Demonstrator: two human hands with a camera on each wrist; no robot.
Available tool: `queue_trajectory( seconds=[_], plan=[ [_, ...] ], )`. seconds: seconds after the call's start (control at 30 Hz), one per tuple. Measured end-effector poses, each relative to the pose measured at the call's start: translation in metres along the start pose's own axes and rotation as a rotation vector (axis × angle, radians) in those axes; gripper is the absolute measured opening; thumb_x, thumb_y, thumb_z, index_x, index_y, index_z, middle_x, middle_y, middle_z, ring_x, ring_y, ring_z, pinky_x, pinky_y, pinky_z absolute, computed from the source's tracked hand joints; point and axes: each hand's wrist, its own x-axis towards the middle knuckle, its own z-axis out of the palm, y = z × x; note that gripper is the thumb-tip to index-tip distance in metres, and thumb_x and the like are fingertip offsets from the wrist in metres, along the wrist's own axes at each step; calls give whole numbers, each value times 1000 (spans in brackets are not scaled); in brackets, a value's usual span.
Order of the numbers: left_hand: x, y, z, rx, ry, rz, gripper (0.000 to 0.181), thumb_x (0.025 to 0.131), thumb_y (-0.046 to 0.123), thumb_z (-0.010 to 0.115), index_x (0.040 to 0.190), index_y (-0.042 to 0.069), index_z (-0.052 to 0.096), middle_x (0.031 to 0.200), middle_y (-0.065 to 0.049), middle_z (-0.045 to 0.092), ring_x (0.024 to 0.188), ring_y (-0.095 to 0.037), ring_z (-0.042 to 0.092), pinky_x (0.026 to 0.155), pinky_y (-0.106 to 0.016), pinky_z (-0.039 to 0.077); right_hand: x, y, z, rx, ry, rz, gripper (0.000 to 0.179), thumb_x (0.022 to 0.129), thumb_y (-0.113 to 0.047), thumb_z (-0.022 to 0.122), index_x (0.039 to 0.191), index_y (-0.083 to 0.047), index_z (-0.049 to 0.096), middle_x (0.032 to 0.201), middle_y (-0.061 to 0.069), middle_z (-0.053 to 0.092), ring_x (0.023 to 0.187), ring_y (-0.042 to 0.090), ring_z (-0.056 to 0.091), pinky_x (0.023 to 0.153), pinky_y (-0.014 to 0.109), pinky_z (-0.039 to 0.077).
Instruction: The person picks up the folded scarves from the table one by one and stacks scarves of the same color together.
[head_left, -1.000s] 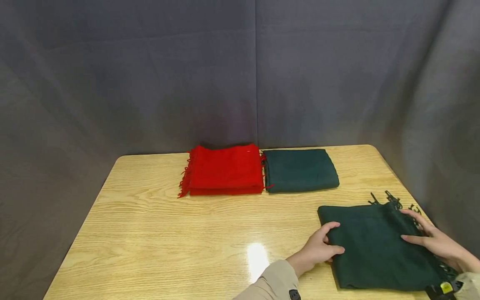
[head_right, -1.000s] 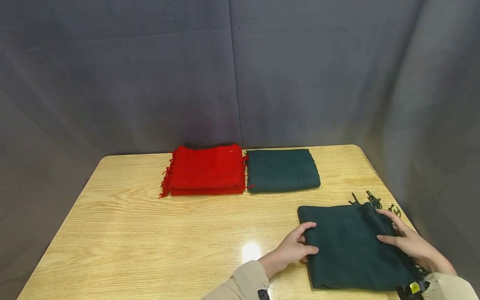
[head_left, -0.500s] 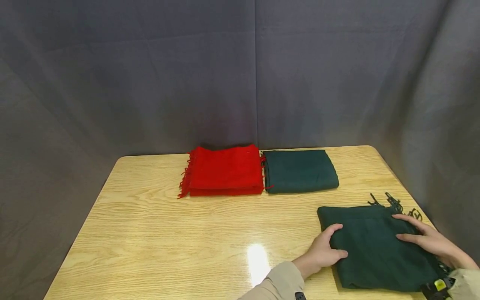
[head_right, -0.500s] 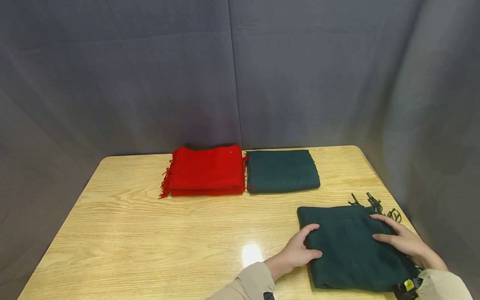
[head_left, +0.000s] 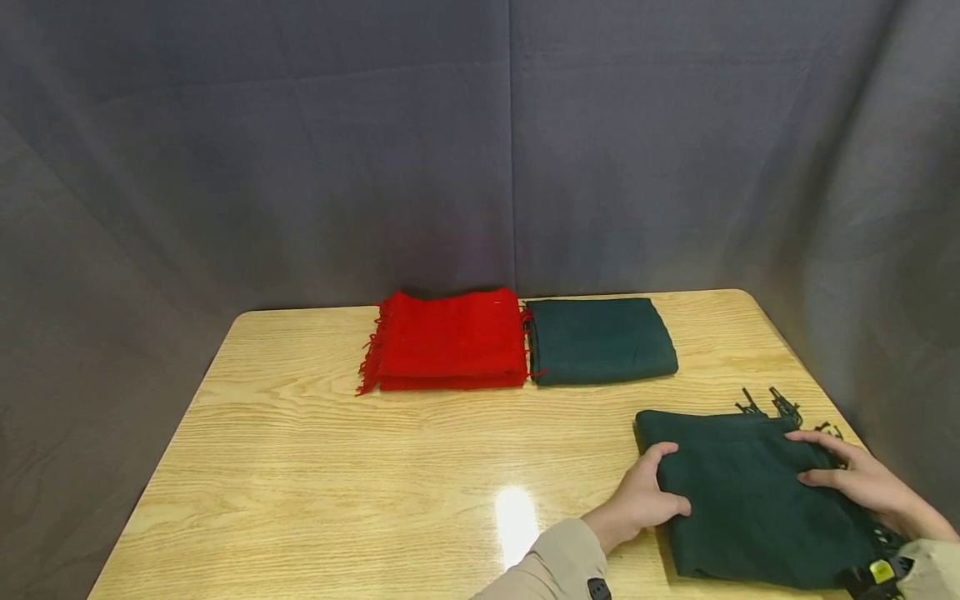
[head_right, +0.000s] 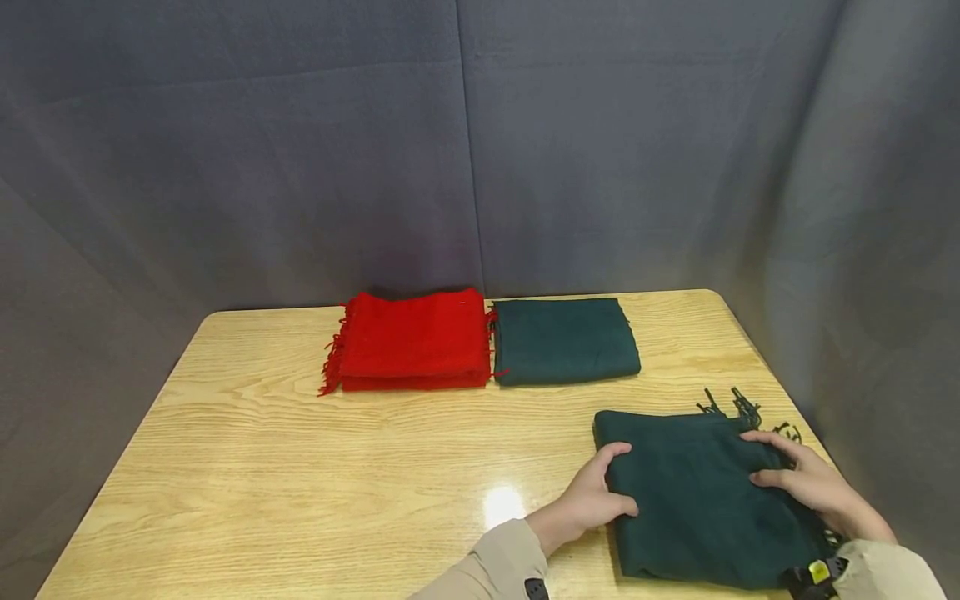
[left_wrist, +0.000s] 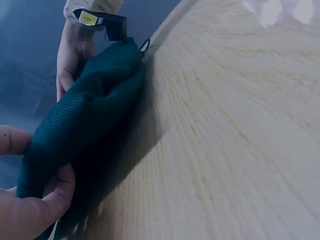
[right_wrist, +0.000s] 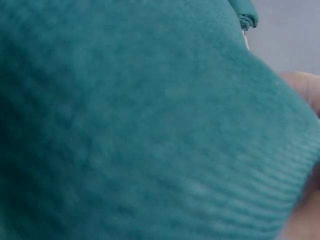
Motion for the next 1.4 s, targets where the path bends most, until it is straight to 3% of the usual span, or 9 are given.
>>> queue_trajectory(
  seconds=[0.37, 0.73, 0.87, 1.1, 1.27, 1.4],
  plan=[
    [-4, 13, -9, -12, -6, 50, 69, 65, -9, 69, 119, 29, 51, 115, 8, 50, 99, -9, 50, 81, -27, 44, -11, -4, -1, -29, 46, -80, 68, 85, -21, 63, 135, 7, 27, 138, 41, 6, 118, 62, 9, 79, 66, 29],
    [-8, 20, -16, -53, -18, 93, 69, 65, -10, 68, 119, 29, 52, 117, 9, 49, 97, -7, 50, 78, -25, 44, -19, -14, -4, -77, 90, -90, 66, 86, -21, 63, 135, 7, 29, 136, 39, 15, 116, 59, 20, 78, 62, 34],
    [-10, 22, -19, -48, -23, 94, 69, 65, -10, 68, 119, 30, 52, 114, 9, 50, 91, -7, 50, 75, -24, 44, -21, -17, -5, -56, 85, -101, 67, 86, -22, 63, 135, 7, 29, 137, 39, 13, 118, 60, 16, 79, 64, 32],
    [-12, 25, -26, -77, -64, 121, 69, 66, -12, 65, 122, 28, 50, 105, 8, 54, 66, -9, 50, 62, -22, 43, -24, -21, -4, -11, 79, -108, 67, 86, -21, 63, 136, 6, 28, 139, 39, 9, 120, 60, 11, 80, 66, 28],
    [-13, 27, -30, -77, -89, 147, 69, 67, -12, 65, 122, 26, 50, 106, 7, 55, 76, -7, 54, 64, -22, 45, -27, -26, -3, -33, 101, -126, 64, 86, -18, 63, 135, 6, 30, 138, 39, 12, 119, 58, 15, 80, 65, 29],
    [-15, 30, -35, -72, -107, 169, 69, 67, -12, 64, 123, 26, 49, 106, 7, 55, 75, -6, 54, 64, -21, 45, -27, -26, -3, -64, 126, -165, 61, 86, -17, 63, 134, 3, 33, 136, 36, 19, 115, 52, 23, 79, 60, 34]
  ],
)
